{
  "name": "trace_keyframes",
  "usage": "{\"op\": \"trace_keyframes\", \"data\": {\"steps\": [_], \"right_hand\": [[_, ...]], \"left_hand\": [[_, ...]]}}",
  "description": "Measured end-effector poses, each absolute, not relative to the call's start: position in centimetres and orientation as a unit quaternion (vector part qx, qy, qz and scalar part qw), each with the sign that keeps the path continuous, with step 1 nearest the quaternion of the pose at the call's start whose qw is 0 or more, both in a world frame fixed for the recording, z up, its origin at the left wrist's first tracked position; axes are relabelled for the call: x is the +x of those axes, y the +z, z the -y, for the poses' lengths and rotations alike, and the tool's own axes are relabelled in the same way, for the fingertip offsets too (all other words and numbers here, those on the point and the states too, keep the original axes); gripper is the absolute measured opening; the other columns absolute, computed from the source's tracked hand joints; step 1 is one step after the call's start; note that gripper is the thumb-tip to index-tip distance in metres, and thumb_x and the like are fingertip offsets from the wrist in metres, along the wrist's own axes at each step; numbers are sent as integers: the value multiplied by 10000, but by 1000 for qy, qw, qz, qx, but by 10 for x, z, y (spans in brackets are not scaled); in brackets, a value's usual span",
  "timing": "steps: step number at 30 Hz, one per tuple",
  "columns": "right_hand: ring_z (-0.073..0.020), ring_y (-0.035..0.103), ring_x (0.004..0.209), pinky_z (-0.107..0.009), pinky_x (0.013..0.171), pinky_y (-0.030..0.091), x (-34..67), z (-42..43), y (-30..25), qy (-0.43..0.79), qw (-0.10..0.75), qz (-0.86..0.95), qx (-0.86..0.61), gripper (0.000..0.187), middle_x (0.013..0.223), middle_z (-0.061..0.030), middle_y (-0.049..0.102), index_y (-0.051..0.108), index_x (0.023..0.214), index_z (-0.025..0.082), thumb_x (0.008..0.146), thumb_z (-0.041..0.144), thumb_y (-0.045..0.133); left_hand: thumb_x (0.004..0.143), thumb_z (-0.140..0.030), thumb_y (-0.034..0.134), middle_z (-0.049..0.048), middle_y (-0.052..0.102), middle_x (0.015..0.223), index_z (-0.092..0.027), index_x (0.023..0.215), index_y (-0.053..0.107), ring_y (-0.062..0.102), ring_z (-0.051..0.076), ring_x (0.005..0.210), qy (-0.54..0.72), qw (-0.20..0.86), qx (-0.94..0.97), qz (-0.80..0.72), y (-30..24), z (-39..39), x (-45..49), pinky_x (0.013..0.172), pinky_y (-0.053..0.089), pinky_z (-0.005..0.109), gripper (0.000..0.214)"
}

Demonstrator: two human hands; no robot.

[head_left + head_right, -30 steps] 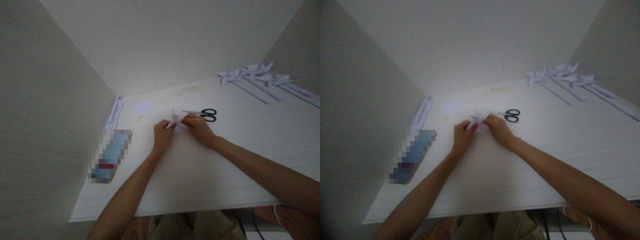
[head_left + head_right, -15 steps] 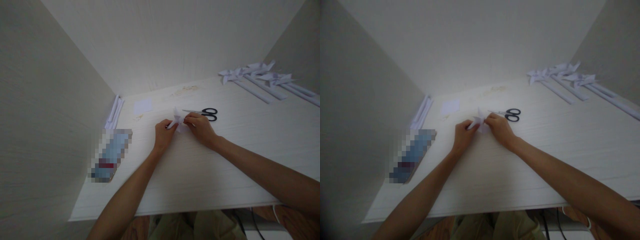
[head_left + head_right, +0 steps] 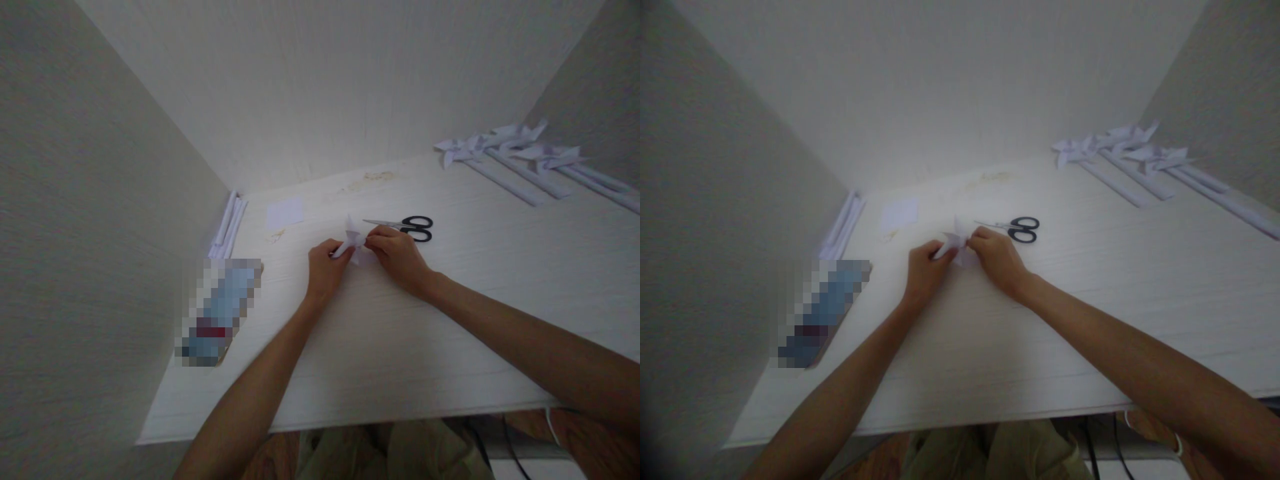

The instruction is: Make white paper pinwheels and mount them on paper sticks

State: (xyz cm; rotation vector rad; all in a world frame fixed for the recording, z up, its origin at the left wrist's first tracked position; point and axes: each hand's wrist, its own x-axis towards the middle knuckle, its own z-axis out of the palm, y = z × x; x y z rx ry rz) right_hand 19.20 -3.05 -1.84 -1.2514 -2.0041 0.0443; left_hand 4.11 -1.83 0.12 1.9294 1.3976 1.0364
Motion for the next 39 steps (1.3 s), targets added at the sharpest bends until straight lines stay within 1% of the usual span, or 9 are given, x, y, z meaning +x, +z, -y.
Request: {"op": "trace_keyframes", "data": {"steps": [5,12,18,24,34,39], "right_hand": [[-161,550,705,-262,616,421,191,32,-18,18,379,783,-492,237,796,-69,610,638,753,156,799,121,408],[-164,551,709,-263,618,419,191,33,-16,16,375,779,-502,240,808,-77,612,642,763,149,799,120,406],[-171,555,721,-266,622,422,191,34,-15,23,377,782,-496,247,820,-88,613,643,771,139,806,129,399],[-162,549,709,-263,616,419,191,33,-16,18,373,784,-496,240,803,-69,611,641,764,162,802,130,406],[-148,542,684,-260,634,406,191,28,-18,65,412,753,-508,186,750,-64,609,637,709,137,769,107,463],[-144,531,663,-262,624,400,191,27,-16,74,435,748,-495,169,717,-49,595,622,702,151,770,126,470]], "left_hand": [[675,-255,553,-20,556,562,-135,583,612,450,89,521,384,267,718,-516,-1,17,40,507,331,212,163],[665,-229,560,-26,552,546,-137,570,609,440,85,509,392,279,708,-517,0,17,41,493,322,207,141],[673,-244,555,-26,539,539,-136,574,607,435,85,509,392,276,713,-511,0,17,41,497,322,208,156],[668,-244,553,-29,536,535,-138,567,607,433,88,511,391,280,710,-514,2,18,41,498,324,209,155],[660,-230,547,-26,542,555,-127,592,612,446,90,522,402,323,671,-533,5,17,41,496,327,207,140],[661,-251,539,-25,529,554,-131,595,606,438,93,518,408,326,656,-545,3,16,39,487,325,207,153]]}}
